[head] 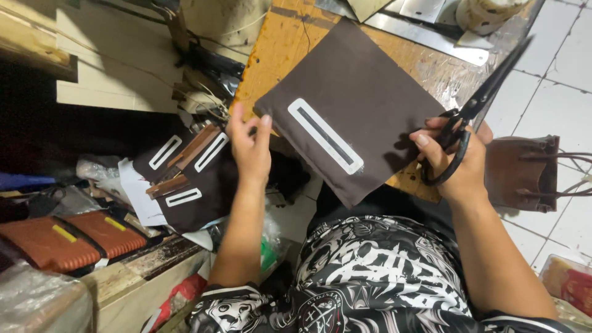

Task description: Trimming excess material from leather components using scissors at a workbench

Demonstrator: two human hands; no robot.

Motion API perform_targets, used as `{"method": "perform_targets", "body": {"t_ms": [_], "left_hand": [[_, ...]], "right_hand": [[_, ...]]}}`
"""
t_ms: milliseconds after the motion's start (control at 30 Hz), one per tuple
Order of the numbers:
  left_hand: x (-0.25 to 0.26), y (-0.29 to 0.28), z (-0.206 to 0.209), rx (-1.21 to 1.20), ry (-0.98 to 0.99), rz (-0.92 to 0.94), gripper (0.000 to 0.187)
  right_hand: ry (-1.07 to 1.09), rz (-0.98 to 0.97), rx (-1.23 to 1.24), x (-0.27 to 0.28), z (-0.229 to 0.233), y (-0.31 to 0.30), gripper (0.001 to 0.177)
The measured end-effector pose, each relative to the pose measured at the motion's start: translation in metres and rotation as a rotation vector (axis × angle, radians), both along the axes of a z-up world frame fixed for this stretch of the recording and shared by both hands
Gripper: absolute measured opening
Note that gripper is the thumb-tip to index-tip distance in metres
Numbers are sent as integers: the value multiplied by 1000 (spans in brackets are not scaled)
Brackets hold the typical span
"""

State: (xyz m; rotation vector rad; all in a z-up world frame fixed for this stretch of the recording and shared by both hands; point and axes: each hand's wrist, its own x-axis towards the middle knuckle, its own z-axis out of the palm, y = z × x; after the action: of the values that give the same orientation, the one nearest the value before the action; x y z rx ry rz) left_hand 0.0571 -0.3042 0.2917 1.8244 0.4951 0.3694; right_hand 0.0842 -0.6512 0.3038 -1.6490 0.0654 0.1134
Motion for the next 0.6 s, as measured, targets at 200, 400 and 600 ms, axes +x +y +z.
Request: {"method": "perform_targets", "body": {"t_ms": [200,400,600], "left_hand": [[-67,-57,-71,-493,-79,133,27],[-72,-89,-56,-838,-19,-75,40],[-71,-84,-28,-983,-55,-58,47]], "right_hand": [[9,-19,-29,-2,-3,-6,30],[-83,1,-55,-10,-7,-9,32],[-44,-26,3,-25,-9,-18,34]]}}
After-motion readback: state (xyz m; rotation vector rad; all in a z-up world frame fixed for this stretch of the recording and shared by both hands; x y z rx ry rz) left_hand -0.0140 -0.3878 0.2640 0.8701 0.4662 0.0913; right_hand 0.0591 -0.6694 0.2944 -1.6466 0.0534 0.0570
